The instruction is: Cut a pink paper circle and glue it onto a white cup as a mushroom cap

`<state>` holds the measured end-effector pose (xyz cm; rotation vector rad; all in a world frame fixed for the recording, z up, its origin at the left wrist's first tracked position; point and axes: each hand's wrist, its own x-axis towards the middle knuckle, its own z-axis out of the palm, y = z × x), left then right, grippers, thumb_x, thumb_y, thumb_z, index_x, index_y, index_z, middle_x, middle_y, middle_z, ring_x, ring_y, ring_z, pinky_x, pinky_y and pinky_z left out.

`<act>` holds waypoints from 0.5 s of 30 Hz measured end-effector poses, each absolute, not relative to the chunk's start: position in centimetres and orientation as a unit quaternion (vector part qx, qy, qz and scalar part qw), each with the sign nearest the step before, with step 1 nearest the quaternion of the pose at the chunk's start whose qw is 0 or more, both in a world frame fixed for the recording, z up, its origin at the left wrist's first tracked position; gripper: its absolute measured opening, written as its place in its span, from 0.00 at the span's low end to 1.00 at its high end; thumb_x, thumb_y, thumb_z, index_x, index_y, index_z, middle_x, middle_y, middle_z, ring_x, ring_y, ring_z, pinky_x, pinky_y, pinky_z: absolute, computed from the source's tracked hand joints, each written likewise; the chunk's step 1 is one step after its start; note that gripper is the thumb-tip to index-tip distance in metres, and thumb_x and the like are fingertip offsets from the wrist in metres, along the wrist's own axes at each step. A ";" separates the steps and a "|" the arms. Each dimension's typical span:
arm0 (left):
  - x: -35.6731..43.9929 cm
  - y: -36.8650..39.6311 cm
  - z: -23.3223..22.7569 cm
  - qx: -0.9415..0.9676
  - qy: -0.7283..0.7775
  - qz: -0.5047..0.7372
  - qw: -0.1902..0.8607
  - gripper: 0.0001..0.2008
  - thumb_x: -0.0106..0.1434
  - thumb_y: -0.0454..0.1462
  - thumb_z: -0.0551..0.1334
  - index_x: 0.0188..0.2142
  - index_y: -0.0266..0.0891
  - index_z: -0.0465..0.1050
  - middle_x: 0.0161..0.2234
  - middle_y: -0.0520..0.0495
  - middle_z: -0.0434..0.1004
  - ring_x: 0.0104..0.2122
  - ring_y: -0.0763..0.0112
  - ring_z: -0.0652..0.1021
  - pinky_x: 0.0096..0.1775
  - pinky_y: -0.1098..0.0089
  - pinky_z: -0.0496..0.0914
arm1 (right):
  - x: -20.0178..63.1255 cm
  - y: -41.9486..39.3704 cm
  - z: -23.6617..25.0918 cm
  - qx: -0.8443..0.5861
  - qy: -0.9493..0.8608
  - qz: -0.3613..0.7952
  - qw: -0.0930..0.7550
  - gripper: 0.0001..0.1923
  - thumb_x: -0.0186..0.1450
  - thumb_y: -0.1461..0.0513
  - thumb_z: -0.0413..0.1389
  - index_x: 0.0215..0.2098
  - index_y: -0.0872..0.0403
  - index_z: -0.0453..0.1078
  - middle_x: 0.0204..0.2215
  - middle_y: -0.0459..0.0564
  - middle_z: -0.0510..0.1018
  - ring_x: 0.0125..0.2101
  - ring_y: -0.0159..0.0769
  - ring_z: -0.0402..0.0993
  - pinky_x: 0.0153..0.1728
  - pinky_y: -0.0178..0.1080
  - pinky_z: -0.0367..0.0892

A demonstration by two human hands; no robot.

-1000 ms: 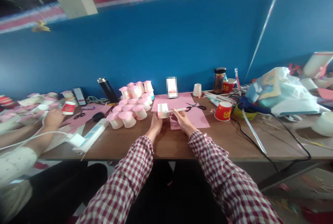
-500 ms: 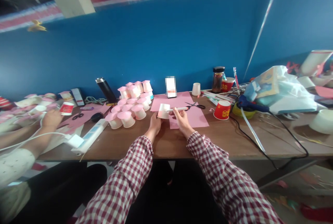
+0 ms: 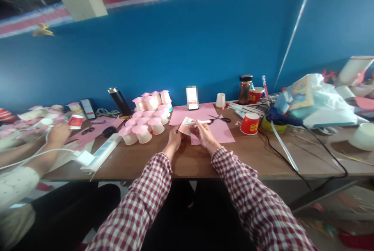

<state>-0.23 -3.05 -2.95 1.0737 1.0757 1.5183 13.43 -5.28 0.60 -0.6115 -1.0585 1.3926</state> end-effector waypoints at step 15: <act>-0.4 -3.2 -3.1 0.446 0.429 0.612 0.492 0.09 0.50 0.32 0.63 0.33 0.33 0.77 0.29 0.44 0.79 0.33 0.63 0.77 0.39 0.64 0.70 | 13.2 -5.5 0.3 -0.321 -0.489 0.507 0.633 0.19 0.59 0.47 0.55 0.28 0.55 0.70 0.23 0.49 0.77 0.25 0.34 0.74 0.25 0.35 0.68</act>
